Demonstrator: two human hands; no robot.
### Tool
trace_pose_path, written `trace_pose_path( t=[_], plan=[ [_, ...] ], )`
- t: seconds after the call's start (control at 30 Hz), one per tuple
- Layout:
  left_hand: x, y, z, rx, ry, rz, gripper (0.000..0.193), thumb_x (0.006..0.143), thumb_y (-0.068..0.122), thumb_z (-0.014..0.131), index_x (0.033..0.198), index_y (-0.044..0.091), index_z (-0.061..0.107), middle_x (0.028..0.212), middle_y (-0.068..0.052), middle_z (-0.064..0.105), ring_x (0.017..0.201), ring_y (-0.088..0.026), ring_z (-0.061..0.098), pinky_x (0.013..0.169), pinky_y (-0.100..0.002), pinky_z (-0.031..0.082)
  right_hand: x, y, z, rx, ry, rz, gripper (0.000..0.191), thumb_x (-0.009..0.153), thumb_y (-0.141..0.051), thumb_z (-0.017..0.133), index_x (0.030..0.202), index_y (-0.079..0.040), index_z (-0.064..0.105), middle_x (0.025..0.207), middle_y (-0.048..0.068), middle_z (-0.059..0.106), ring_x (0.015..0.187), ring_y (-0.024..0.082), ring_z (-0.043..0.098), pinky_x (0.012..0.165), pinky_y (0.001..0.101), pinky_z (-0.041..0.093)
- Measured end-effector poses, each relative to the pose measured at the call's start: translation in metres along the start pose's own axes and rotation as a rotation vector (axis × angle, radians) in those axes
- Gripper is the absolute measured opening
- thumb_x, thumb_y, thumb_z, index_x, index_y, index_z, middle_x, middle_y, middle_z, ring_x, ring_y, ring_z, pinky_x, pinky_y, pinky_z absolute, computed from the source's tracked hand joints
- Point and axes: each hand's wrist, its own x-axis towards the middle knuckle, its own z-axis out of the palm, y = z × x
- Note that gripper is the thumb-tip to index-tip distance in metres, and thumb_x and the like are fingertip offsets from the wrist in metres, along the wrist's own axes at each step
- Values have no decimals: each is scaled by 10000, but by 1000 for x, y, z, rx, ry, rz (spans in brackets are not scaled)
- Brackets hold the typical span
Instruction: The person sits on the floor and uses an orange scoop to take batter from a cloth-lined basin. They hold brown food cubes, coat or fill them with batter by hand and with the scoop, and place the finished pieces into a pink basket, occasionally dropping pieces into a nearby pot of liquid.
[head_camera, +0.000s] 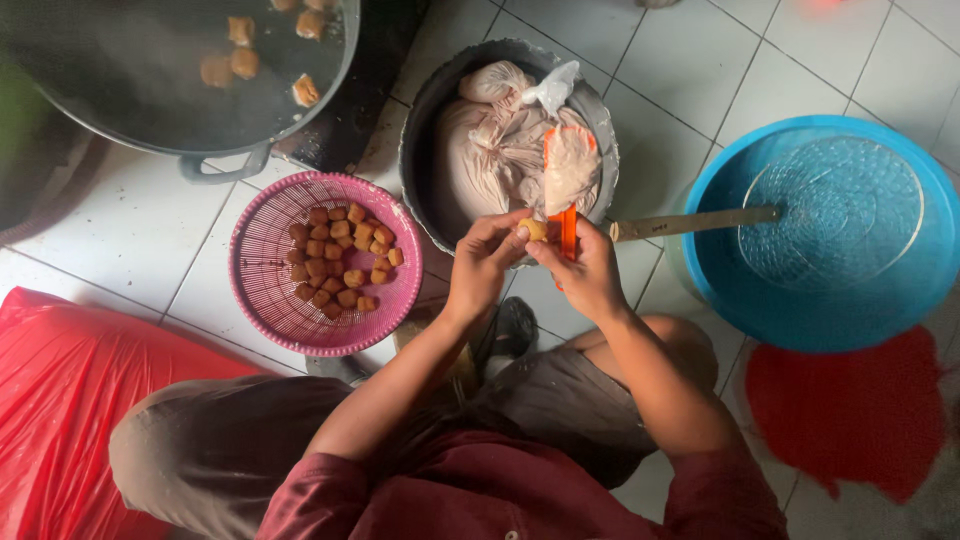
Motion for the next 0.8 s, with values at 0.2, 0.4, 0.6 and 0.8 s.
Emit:
trace_pose_path(
  t=[0.2, 0.4, 0.6, 0.8],
  plan=[
    [-16, 2, 16, 195, 2, 138, 358, 941, 51, 710, 1266, -33, 584, 1208, -78, 661, 1134, -130, 637, 953, -317, 583, -5, 19, 2, 3, 15, -72, 219, 947, -36, 724, 1136, -41, 614, 953, -38, 631, 835, 10, 573, 715, 189, 490],
    [-2, -1, -11, 256, -54, 43, 216, 1014, 98, 690, 1155, -61, 653, 1122, -88, 759, 1071, -142, 678, 977, -300, 558, -7, 22, -4, -26, 54, -102, 158, 992, 14, 661, 1027, -62, 526, 835, -36, 534, 690, 18, 483, 605, 197, 409],
    [0, 5, -16, 3, -258, -145, 223, 1125, 214, 602, 1159, -5, 628, 1119, -40, 671, 1097, -121, 615, 1036, -344, 573, -2, 17, -18, 261, 50, 47, 140, 982, -45, 627, 1053, -78, 511, 777, -35, 516, 537, 24, 429, 468, 218, 342],
    [3, 14, -13, 110, -228, -210, 291, 1025, 217, 636, 1195, -16, 675, 1082, -42, 737, 1010, -129, 703, 918, -308, 577, -2, 13, -12, 80, 36, -11, 169, 997, -108, 679, 1078, -63, 538, 831, -46, 529, 622, 12, 429, 521, 205, 339]
  ],
)
